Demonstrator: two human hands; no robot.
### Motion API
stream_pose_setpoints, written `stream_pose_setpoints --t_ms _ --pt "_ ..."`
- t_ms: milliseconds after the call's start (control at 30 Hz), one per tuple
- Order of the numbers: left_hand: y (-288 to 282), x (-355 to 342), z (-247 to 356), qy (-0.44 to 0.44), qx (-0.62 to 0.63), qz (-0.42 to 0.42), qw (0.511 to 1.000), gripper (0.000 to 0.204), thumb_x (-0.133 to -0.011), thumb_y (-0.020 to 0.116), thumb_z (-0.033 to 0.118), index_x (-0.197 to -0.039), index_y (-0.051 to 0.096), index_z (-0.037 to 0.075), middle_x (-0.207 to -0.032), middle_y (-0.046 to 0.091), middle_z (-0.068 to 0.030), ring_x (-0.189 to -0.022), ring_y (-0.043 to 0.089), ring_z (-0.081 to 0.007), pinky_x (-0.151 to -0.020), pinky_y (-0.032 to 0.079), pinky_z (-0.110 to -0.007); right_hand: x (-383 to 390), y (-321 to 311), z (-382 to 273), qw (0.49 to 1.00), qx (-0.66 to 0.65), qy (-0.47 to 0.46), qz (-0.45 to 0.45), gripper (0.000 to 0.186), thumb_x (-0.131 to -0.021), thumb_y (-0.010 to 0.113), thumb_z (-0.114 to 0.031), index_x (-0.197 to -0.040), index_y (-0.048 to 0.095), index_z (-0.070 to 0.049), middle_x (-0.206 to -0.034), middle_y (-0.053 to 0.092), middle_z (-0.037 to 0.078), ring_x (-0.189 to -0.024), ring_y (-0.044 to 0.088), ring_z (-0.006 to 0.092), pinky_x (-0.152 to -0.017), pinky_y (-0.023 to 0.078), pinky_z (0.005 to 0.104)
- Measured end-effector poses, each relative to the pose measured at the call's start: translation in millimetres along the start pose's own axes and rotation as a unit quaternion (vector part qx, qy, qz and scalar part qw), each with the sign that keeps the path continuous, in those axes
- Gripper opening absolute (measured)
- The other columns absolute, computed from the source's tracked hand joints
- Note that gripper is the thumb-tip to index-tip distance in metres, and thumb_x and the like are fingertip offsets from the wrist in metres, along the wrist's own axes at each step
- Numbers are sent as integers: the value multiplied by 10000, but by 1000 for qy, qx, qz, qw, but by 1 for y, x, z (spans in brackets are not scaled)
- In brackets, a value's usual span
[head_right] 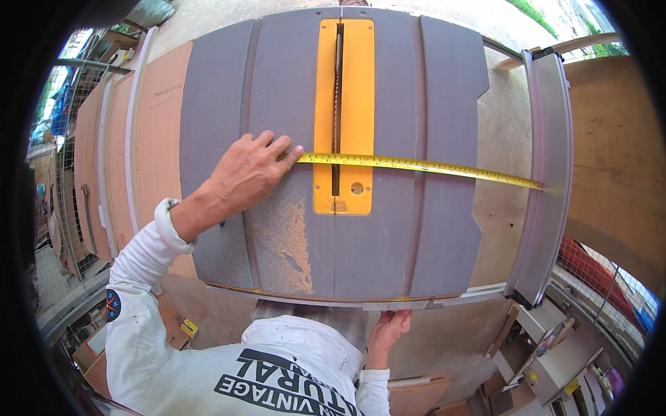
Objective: The person measures a table saw surface with a tape measure and marks it with a pencil. They then position a thin wooden strip on the saw and appear to prepare for cutting.
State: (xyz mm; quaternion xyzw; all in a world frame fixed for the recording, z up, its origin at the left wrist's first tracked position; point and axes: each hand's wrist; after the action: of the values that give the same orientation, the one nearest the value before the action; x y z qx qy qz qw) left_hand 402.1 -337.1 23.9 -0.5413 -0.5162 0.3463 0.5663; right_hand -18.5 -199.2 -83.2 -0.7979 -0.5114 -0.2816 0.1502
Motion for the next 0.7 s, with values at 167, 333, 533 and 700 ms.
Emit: stream_pose_setpoints --t_ms 167,333,533,700 --pt "3 -1 1 -3 3 4 1000 401 -955 591 104 -1351 645 67 -1022 566 -47 -916 571 -162 -706 475 -288 -1 1 -2 1000 -7 8 -3 447 -1023 625 -454 -1270 565 -86 -1056 617 -7 -892 574 104 -751 479 279" --pt "2 -1 0 -3 6 -2 1000 398 -953 594 98 -1347 647 66 -1015 563 -47 -909 570 -163 -699 472 -290 -4 -9 0 1000 1 10 -22 418 -1033 617 -429 -1263 573 -83 -1059 634 -7 -895 590 105 -760 496 278" --pt "0 -1 1 -8 6 -6 1000 390 -948 608 97 -1333 657 62 -1022 568 -49 -920 575 -163 -697 473 -288 -3 -5 -2 1000 -11 14 -14 382 -1043 611 -395 -1275 571 -95 -1065 642 -11 -900 596 104 -757 495 275" --pt "1 -2 1 -6 8 -2 1000 386 -950 614 100 -1332 660 63 -1038 575 -50 -937 578 -163 -702 482 -287 1 -1 -6 1000 -17 15 -18 380 -1045 610 -383 -1295 564 -101 -1092 652 -6 -916 617 118 -766 510 293"
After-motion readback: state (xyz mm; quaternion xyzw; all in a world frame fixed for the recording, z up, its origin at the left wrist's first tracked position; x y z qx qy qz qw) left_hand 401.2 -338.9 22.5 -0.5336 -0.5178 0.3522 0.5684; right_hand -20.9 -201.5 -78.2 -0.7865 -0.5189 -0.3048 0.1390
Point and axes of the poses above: each hand's wrist, its own x-axis away from the middle knuckle, its own y-axis out of the palm, z = x × y
